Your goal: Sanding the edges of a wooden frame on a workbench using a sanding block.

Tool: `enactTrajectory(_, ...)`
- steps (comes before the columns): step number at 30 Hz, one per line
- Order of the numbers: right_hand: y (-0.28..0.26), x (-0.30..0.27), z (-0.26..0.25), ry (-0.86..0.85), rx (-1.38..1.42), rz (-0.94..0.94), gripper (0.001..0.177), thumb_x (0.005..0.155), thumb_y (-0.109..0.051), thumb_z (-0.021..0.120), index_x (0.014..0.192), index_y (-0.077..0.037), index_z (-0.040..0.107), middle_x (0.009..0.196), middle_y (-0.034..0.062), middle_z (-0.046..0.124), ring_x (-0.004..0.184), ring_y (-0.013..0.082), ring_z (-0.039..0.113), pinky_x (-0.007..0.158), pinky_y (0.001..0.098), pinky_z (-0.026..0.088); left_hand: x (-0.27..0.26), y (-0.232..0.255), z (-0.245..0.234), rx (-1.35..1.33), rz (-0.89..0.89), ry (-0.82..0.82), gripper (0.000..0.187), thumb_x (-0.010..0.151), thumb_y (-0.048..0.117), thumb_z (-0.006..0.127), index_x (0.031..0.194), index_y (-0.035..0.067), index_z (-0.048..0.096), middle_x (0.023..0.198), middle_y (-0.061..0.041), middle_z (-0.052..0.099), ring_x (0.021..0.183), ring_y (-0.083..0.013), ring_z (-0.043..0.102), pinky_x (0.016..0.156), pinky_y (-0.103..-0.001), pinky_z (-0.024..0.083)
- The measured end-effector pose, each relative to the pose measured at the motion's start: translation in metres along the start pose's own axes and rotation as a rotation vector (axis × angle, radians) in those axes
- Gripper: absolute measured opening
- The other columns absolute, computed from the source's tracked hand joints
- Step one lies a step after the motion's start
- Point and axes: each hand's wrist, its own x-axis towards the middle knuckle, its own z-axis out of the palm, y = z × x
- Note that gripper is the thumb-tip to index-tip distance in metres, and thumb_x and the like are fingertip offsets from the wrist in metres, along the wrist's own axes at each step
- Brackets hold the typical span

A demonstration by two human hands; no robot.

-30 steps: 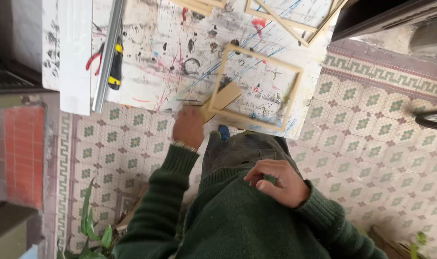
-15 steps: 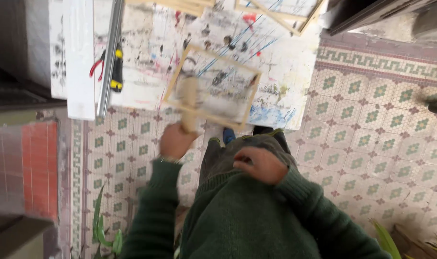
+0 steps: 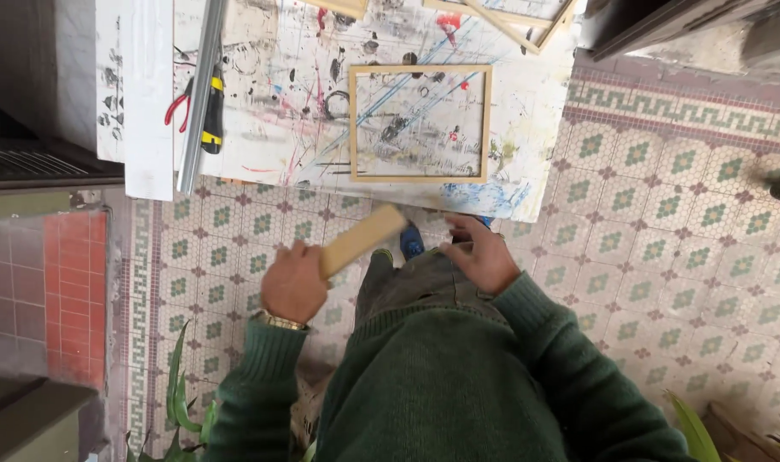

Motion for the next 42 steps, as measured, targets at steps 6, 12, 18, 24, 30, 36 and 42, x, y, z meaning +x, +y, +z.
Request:
enactTrajectory(6, -0.065, -0.043, -0.012, 0.120, -0.581, -0.602, 0.093, 0.073, -0.036, 0.083, 0.148, -0.003, 0.040, 0.152, 0.0226, 0.044, 0.142, 0.0399, 0.041, 0.114, 0.0575, 0.035, 0.003, 0.058, 0.009, -0.052, 0.476, 0.128, 0.037, 0.074, 0.011, 0.067, 0.111, 0.007, 0.067, 0.108, -0.009, 0.062, 0.099, -0.0312, 0.059, 0.085, -0.046, 0.049)
enactTrajectory(12, -0.021, -0.054, -0.018, 0.046, -0.553, -0.507, 0.089, 0.077, -0.022, 0.079, 0.154, -0.004, 0.038, 0.143, 0.0199, 0.058, 0.132, 0.0356, 0.055, 0.110, 0.0528, 0.045, 0.028, 0.119, -0.005, -0.134, 0.739, 0.114, 0.020, 0.086, 0.012, 0.063, 0.105, 0.007, 0.066, 0.110, -0.010, 0.061, 0.108, -0.0301, 0.058, 0.096, -0.045, 0.048)
enactTrajectory(18, 0.012, -0.095, -0.066, 0.215, -0.329, -0.104, 0.082, 0.083, -0.009, 0.073, 0.156, -0.008, 0.038, 0.131, 0.0259, 0.065, 0.110, 0.0369, 0.071, 0.092, 0.0418, 0.058, 0.099, 0.132, 0.011, -0.428, 0.877, 0.316, 0.061, 0.073, 0.031, 0.080, 0.124, 0.000, 0.065, 0.125, -0.017, 0.060, 0.114, -0.0336, 0.056, 0.096, -0.047, 0.045)
enactTrajectory(24, 0.058, -0.140, -0.088, 0.330, -0.142, 0.181, 0.082, 0.085, -0.010, 0.075, 0.157, -0.009, 0.035, 0.126, 0.0248, 0.068, 0.111, 0.0383, 0.070, 0.094, 0.0453, 0.057, 0.160, 0.117, 0.079, -0.194, 0.713, 0.333, 0.035, 0.090, 0.017, 0.073, 0.123, 0.006, 0.068, 0.116, -0.012, 0.063, 0.109, -0.0314, 0.058, 0.095, -0.047, 0.051)
enactTrajectory(30, 0.109, -0.147, -0.086, 0.395, 0.087, 0.210, 0.081, 0.089, -0.011, 0.071, 0.159, -0.010, 0.031, 0.130, 0.0222, 0.067, 0.114, 0.0327, 0.069, 0.090, 0.0436, 0.060, 0.153, 0.157, 0.103, -0.208, 0.828, 0.277, 0.026, 0.094, 0.003, 0.062, 0.118, 0.011, 0.070, 0.107, -0.006, 0.066, 0.104, -0.0258, 0.061, 0.091, -0.041, 0.053)
enactTrajectory(36, 0.127, -0.138, -0.094, 0.409, 0.304, 0.338, 0.079, 0.091, -0.009, 0.068, 0.160, -0.012, 0.032, 0.129, 0.0196, 0.068, 0.114, 0.0267, 0.069, 0.089, 0.0413, 0.060, 0.125, 0.214, 0.129, -0.189, 0.986, 0.215, 0.020, 0.094, 0.008, 0.061, 0.113, 0.009, 0.067, 0.104, -0.005, 0.063, 0.101, -0.0253, 0.060, 0.089, -0.044, 0.053)
enactTrajectory(42, 0.148, -0.123, -0.093, 0.395, 0.469, 0.374, 0.077, 0.092, -0.009, 0.066, 0.160, -0.013, 0.031, 0.131, 0.0196, 0.066, 0.116, 0.0268, 0.067, 0.092, 0.0420, 0.058, 0.116, 0.218, 0.127, -0.151, 0.918, 0.232, 0.020, 0.097, 0.011, 0.060, 0.115, 0.009, 0.065, 0.104, -0.006, 0.058, 0.102, -0.0265, 0.058, 0.090, -0.044, 0.053)
